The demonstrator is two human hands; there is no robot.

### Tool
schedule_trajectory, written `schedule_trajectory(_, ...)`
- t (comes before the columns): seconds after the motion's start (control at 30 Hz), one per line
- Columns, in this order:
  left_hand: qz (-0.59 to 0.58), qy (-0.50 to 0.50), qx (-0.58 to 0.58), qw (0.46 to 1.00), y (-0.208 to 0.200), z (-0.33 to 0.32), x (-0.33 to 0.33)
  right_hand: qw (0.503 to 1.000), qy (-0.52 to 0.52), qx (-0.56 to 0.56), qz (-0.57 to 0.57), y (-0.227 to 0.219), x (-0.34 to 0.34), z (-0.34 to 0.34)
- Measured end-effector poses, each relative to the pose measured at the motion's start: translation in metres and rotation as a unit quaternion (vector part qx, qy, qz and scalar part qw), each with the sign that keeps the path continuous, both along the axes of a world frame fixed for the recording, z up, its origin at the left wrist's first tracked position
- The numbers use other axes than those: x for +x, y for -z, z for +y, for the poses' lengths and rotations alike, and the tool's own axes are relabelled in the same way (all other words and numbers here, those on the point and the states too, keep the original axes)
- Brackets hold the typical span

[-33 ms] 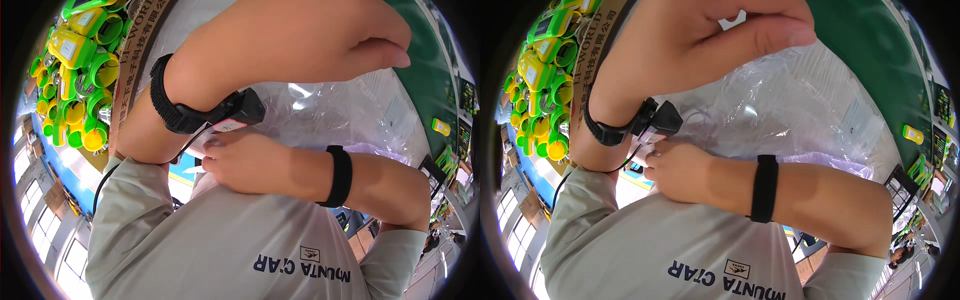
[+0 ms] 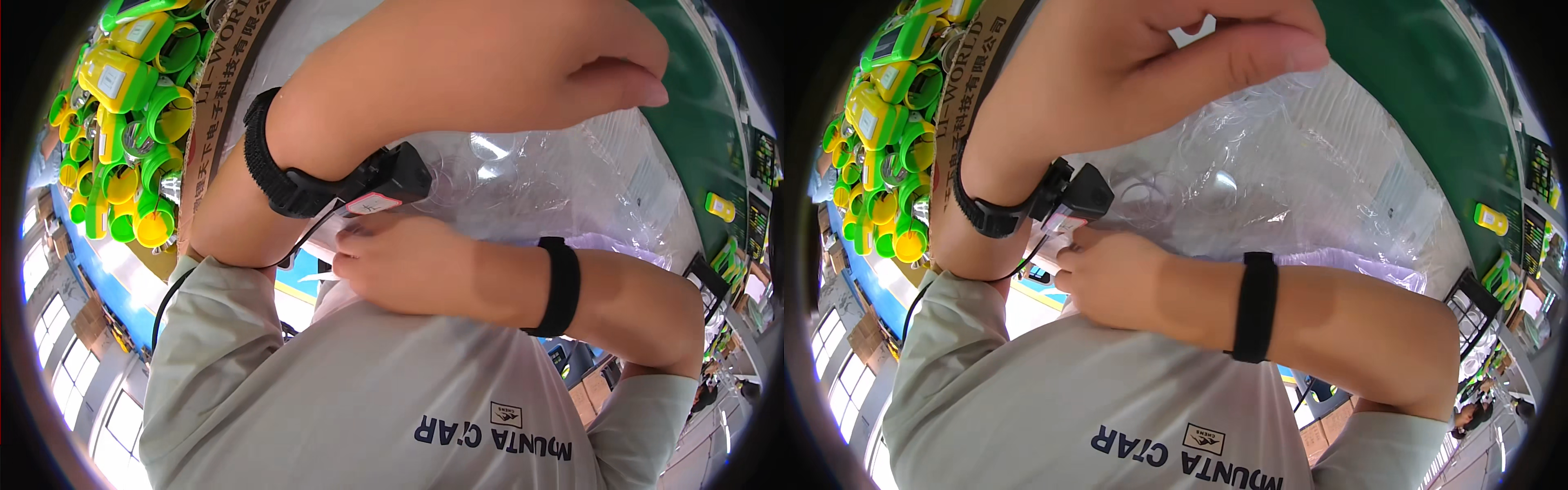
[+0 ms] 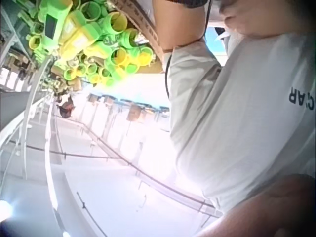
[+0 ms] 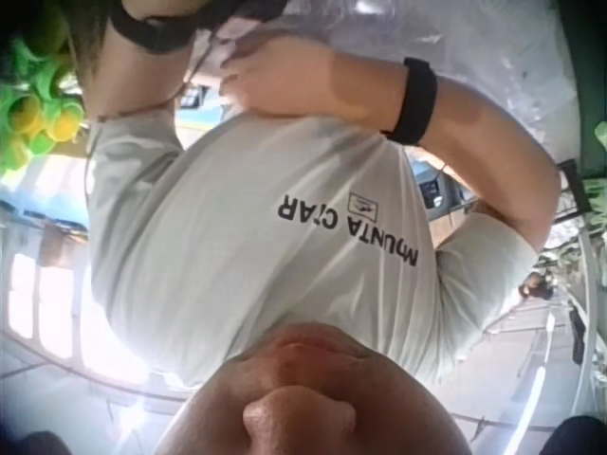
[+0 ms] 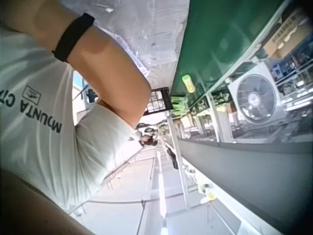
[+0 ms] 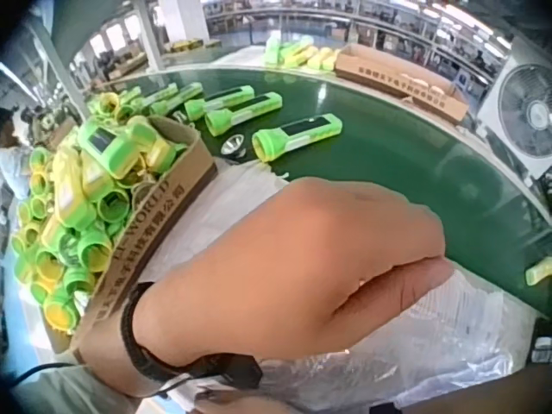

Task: Assemble and inspect portable flashlights on an assembly line.

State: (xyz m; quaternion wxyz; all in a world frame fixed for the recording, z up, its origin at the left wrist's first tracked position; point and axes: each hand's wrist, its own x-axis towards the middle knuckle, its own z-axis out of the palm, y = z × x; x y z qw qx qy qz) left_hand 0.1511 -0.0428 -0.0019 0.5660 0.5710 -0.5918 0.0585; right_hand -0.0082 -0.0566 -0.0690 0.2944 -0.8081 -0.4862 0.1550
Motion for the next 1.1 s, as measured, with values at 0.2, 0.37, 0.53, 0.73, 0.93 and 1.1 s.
schedule_trajectory(0.2, -0.001, -0.005, 0.044, 0.999, 0.001, 0.008, 0.007, 0.995, -0.047, -0.065, -0.052, -0.029, 0.023, -0.030)
schedule_trajectory(0.37, 0.091, -0.001, -0.038, 0.995, 0.014, 0.012, 0.005, 0.996, 0.080, -0.020, -0.021, -0.027, 0.034, -0.056)
schedule_trajectory(0.53, -0.002, -0.043, -0.044, 0.998, 0.011, 0.041, -0.001, 0.993, 0.111, -0.001, -0.036, -0.023, 0.039, -0.064)
schedule_trajectory(0.73, -0.029, -0.163, 0.088, 0.982, 0.014, 0.083, -0.047, 0.976, 0.209, 0.063, -0.019, -0.037, 0.027, -0.078)
schedule_trajectory(0.93, 0.017, -0.090, 0.195, 0.977, 0.053, 0.110, -0.098, 0.941, 0.328, 0.003, 0.077, -0.107, 0.009, -0.178)
schedule_trajectory(1.1, -0.072, -0.010, 0.256, 0.964, 0.065, 0.101, -0.105, 0.874, 0.478, -0.085, -0.034, -0.124, -0.063, -0.226)
